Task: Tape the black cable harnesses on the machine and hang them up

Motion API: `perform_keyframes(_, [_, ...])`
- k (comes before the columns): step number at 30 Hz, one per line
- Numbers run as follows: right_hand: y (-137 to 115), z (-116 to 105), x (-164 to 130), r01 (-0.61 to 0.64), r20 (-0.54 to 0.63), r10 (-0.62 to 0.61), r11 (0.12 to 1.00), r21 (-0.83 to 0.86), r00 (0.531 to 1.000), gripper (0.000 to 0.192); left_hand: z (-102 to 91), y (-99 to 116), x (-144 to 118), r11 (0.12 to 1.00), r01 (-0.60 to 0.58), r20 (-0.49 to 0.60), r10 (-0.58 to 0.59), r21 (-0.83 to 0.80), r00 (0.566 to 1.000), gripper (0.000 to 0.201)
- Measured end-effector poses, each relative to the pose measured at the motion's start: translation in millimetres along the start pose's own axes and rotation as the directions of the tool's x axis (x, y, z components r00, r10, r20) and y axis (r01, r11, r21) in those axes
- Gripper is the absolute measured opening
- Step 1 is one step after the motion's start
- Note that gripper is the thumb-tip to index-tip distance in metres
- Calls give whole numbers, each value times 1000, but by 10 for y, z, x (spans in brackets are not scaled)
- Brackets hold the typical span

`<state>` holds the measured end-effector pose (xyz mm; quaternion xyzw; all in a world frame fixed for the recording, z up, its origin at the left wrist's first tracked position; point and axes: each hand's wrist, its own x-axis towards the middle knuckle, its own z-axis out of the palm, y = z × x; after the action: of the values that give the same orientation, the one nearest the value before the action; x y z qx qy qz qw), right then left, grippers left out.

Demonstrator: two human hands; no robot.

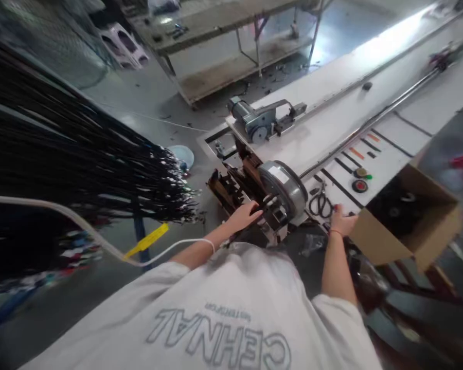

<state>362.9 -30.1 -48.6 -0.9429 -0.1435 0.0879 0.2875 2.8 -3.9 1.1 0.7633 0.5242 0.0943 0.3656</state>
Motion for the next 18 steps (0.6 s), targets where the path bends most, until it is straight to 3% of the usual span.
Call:
perform_keyframes(3, [5,14,-5,-1,6,1,1000,3,1000,69,54,67,-42,992,126,-86,-125,-4,988,31])
perform_keyframes(6, [-2,-6,-18,7,30,-7,1000,8,1000,72,70,52,1,934,147,-23,-163,-325,986,36])
perform_keyframes(9, [-48,-60,-11,33,59,-33,999,-10,998,72,67,-2,99,642,297,213,-207,-706,955,41])
perform_keyframes(11, [-148,-104,5,114,75,-113,993,-10,991,65,56,-31,159,445,436,362,-245,-782,899,42])
perform_keyframes(13, [-343,-142,8,253,96,-256,966,45,962,58,34,-51,196,310,518,448,-271,-797,852,40])
perform_keyframes(15, [-647,-157,-30,395,153,-418,905,156,896,51,-2,-67,210,195,564,504,-285,-802,815,35])
perform_keyframes(16, [-834,-151,-70,458,216,-503,860,226,837,46,-22,-75,211,144,579,528,-280,-803,802,32])
perform_keyframes(18, [-1246,-106,-194,537,377,-651,758,371,659,37,-62,-96,210,79,601,569,-245,-795,785,29])
